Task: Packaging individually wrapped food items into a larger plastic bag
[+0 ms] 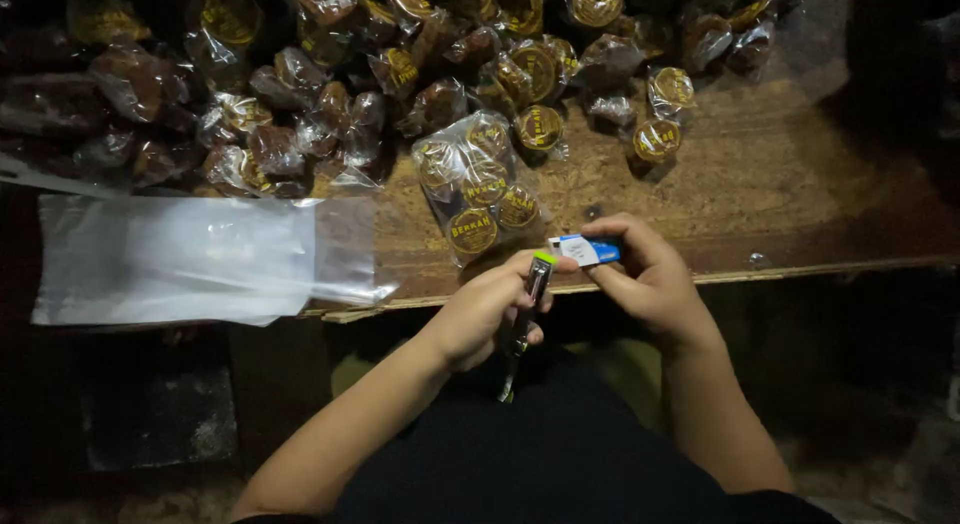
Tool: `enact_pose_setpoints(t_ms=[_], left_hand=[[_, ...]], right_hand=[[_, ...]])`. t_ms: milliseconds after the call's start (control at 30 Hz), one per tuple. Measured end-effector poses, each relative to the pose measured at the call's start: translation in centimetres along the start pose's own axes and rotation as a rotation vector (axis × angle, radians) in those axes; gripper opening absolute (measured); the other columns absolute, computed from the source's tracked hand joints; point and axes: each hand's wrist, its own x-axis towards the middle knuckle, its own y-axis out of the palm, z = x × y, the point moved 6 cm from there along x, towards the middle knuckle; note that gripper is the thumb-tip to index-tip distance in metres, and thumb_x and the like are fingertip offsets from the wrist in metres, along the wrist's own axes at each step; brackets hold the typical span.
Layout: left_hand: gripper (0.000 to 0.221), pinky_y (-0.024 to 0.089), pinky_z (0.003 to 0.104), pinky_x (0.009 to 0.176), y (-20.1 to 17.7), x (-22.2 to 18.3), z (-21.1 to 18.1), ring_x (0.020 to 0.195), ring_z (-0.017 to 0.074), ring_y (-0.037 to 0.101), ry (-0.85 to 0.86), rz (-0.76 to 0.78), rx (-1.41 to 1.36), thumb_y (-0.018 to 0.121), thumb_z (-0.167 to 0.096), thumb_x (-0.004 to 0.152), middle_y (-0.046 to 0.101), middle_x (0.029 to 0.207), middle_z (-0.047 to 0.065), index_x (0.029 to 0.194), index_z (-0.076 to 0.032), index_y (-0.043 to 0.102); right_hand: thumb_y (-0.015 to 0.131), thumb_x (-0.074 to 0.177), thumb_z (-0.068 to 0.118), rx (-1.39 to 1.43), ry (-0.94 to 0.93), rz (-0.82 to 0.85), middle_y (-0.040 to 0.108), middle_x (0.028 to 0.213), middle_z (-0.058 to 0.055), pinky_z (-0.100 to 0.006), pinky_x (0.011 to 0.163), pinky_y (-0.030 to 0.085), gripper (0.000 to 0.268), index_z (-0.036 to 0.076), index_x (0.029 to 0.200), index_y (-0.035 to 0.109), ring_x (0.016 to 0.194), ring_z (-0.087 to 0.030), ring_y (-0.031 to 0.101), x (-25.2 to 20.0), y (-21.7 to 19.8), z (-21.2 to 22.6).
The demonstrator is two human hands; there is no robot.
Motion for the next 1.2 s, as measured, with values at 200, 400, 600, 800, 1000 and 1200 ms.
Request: enact_pose_setpoints(t_ms=[200, 400, 600, 800, 1000, 1200], left_hand=[[0.059, 0.051, 0.026, 0.053, 0.3, -0.2, -0.8, 0.085, 0.0176, 0.046, 0.031, -0.050, 0.047, 0.045, -0.003, 0.074, 0.046, 0.134, 0.020, 0.129, 0.016, 0.056], [0.061, 0.052, 0.027, 0.051, -0.5, 0.4, -0.1, 0.083, 0.0174, 0.046, 0.040, -0.057, 0.056, 0.044, -0.003, 0.076, 0.042, 0.133, 0.017, 0.133, 0.017, 0.053], [0.063, 0.050, 0.026, 0.050, -0.8, 0.7, 0.7, 0.080, 0.0176, 0.047, 0.009, -0.085, 0.025, 0.042, -0.004, 0.076, 0.041, 0.131, 0.016, 0.134, 0.016, 0.053], [0.067, 0.049, 0.027, 0.053, -0.6, 0.6, 1.3, 0.083, 0.0187, 0.048, -0.099, -0.123, 0.006, 0.046, -0.005, 0.075, 0.048, 0.105, 0.013, 0.141, 0.003, 0.057], [0.057, 0.057, 0.035, 0.071, -0.6, 0.7, 0.6, 0.077, 0.0181, 0.065, -0.281, -0.114, 0.067, 0.040, -0.006, 0.083, 0.070, 0.099, 0.016, 0.137, -0.007, 0.055], [0.059, 0.065, 0.035, 0.063, -1.5, 2.0, 2.2, 0.077, 0.0254, 0.069, -0.084, -0.072, 0.155, 0.040, 0.008, 0.082, 0.043, 0.149, 0.025, 0.132, -0.020, 0.027]], right_hand=[[0.078, 0.078, -0.010, -0.095, -0.112, 0.026, 0.061, 0.106, -0.016, -0.038, 0.089, 0.054, 0.044, -0.005, 0.121, 0.069, 0.103, -0.025, 0.064, 0.3, -0.3, 1.9], [0.074, 0.080, -0.012, 0.002, -0.020, -0.006, 0.059, 0.112, -0.014, -0.036, 0.090, 0.051, 0.046, -0.005, 0.124, 0.064, 0.104, -0.019, 0.059, -0.8, -2.8, -0.9], [0.078, 0.077, -0.010, -0.103, -0.017, -0.017, 0.061, 0.110, -0.012, -0.035, 0.090, 0.050, 0.046, -0.002, 0.122, 0.067, 0.101, -0.018, 0.061, -0.6, -4.0, 0.3], [0.079, 0.076, -0.010, -0.087, 0.052, -0.058, 0.063, 0.117, -0.015, -0.038, 0.094, 0.051, 0.050, -0.001, 0.123, 0.068, 0.109, -0.022, 0.062, -1.4, -5.9, -3.3], [0.073, 0.084, -0.005, -0.240, 0.194, -0.286, 0.066, 0.113, -0.005, -0.021, 0.090, 0.049, 0.041, 0.010, 0.121, 0.062, 0.101, -0.011, 0.062, -3.3, -13.1, -6.5], [0.075, 0.090, 0.003, -0.449, 0.178, -0.421, 0.067, 0.112, -0.006, -0.026, 0.090, 0.048, 0.035, 0.009, 0.122, 0.064, 0.098, -0.013, 0.060, -4.5, -17.7, -7.8]])
